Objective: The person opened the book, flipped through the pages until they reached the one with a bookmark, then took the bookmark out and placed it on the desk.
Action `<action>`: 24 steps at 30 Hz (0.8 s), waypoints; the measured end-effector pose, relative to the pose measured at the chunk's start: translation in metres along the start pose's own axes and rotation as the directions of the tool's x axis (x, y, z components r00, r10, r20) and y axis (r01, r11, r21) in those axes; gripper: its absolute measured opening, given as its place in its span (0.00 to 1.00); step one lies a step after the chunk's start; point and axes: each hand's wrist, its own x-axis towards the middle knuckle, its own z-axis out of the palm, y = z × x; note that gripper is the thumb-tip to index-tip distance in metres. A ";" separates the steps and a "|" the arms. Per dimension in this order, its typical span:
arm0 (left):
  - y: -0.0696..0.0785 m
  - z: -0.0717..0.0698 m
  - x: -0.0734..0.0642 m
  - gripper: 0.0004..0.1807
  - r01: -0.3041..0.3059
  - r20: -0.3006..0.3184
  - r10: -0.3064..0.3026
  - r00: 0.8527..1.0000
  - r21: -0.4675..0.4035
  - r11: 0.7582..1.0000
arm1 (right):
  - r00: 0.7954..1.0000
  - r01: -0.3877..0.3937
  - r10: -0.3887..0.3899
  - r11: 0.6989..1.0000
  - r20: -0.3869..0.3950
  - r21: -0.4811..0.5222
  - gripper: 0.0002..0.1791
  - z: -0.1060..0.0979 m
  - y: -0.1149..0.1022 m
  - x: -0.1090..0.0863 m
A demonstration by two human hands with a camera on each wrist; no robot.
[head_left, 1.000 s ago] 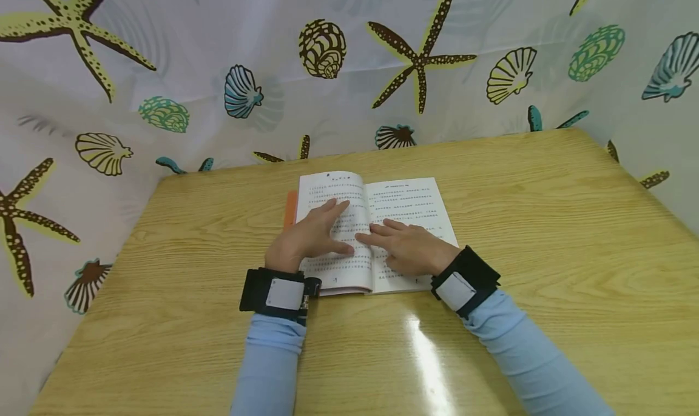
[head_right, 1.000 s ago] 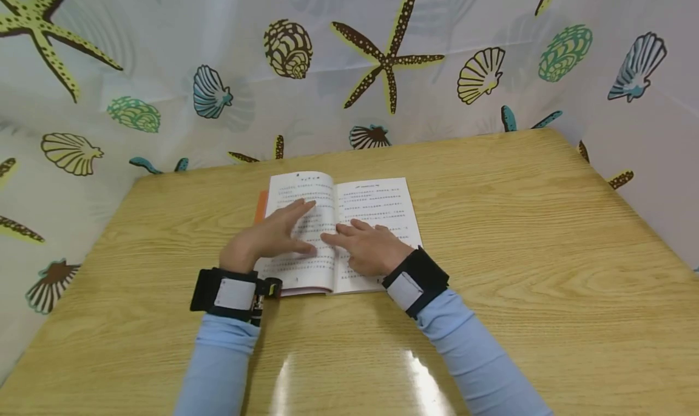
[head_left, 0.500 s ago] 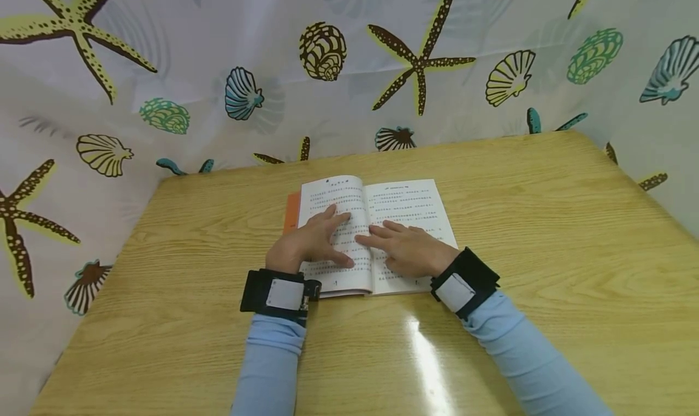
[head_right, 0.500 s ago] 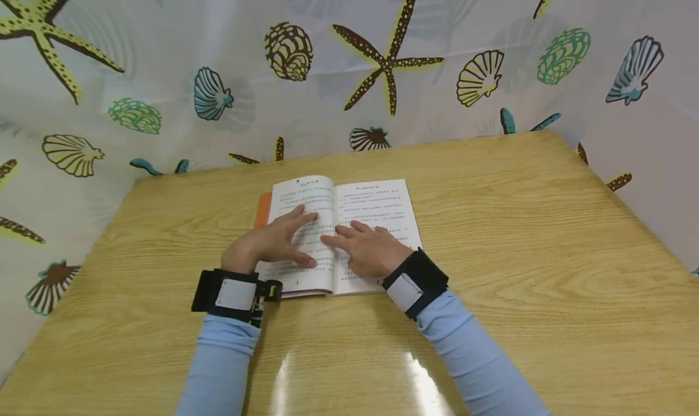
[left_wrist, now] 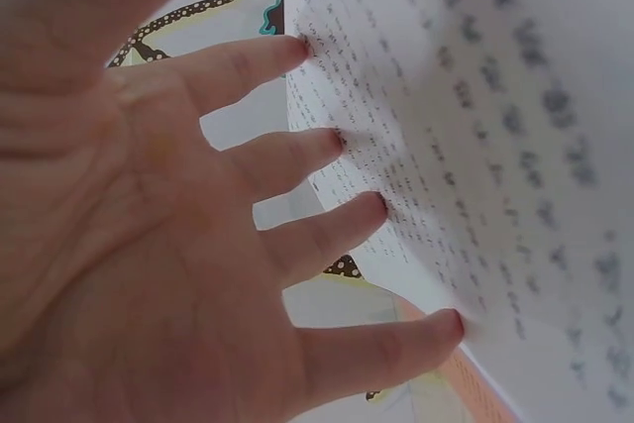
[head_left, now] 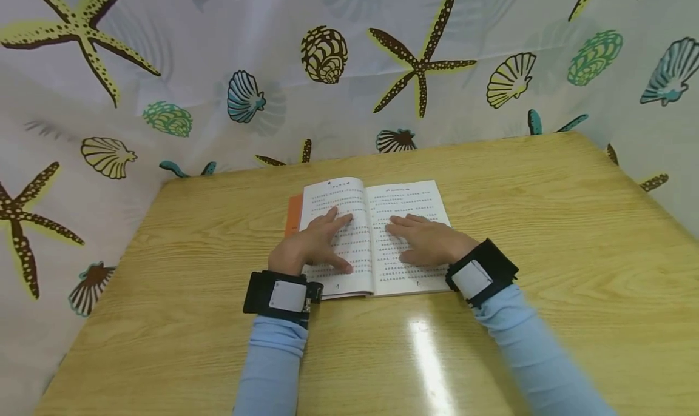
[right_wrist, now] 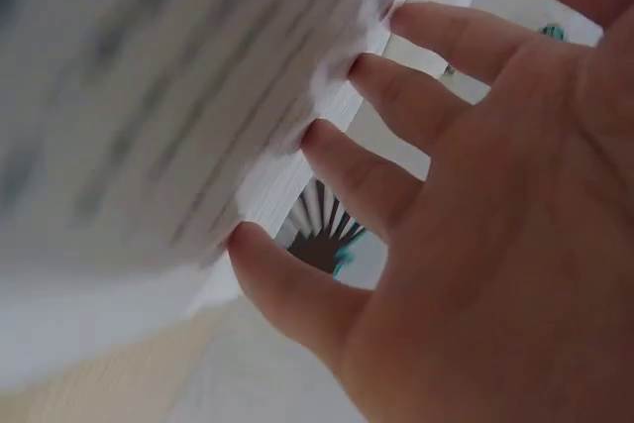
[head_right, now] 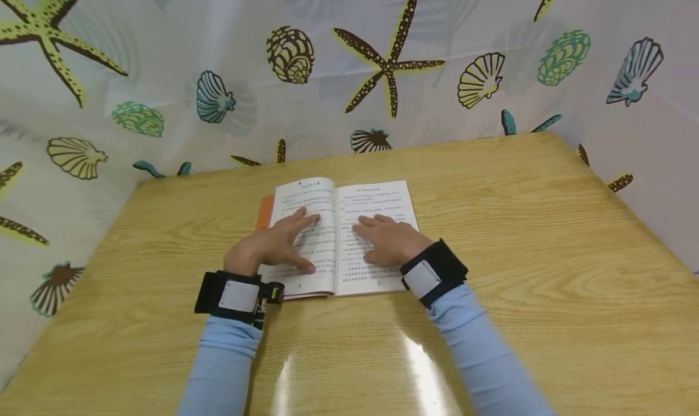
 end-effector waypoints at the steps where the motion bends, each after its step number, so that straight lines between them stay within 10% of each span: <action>1: 0.000 0.000 0.000 0.59 -0.002 -0.001 0.002 1.000 0.002 1.000 | 1.000 -0.018 0.018 1.000 -0.004 -0.001 0.35 -0.002 0.006 -0.001; 12: 0.002 0.000 -0.002 0.58 -0.001 0.015 0.001 1.000 0.005 1.000 | 0.995 -0.009 0.021 0.992 -0.092 0.129 0.34 -0.012 0.059 -0.016; 24: 0.001 0.001 -0.003 0.58 0.002 0.006 -0.002 1.000 0.014 1.000 | 0.994 -0.004 0.018 0.991 -0.105 0.133 0.34 -0.011 0.057 -0.016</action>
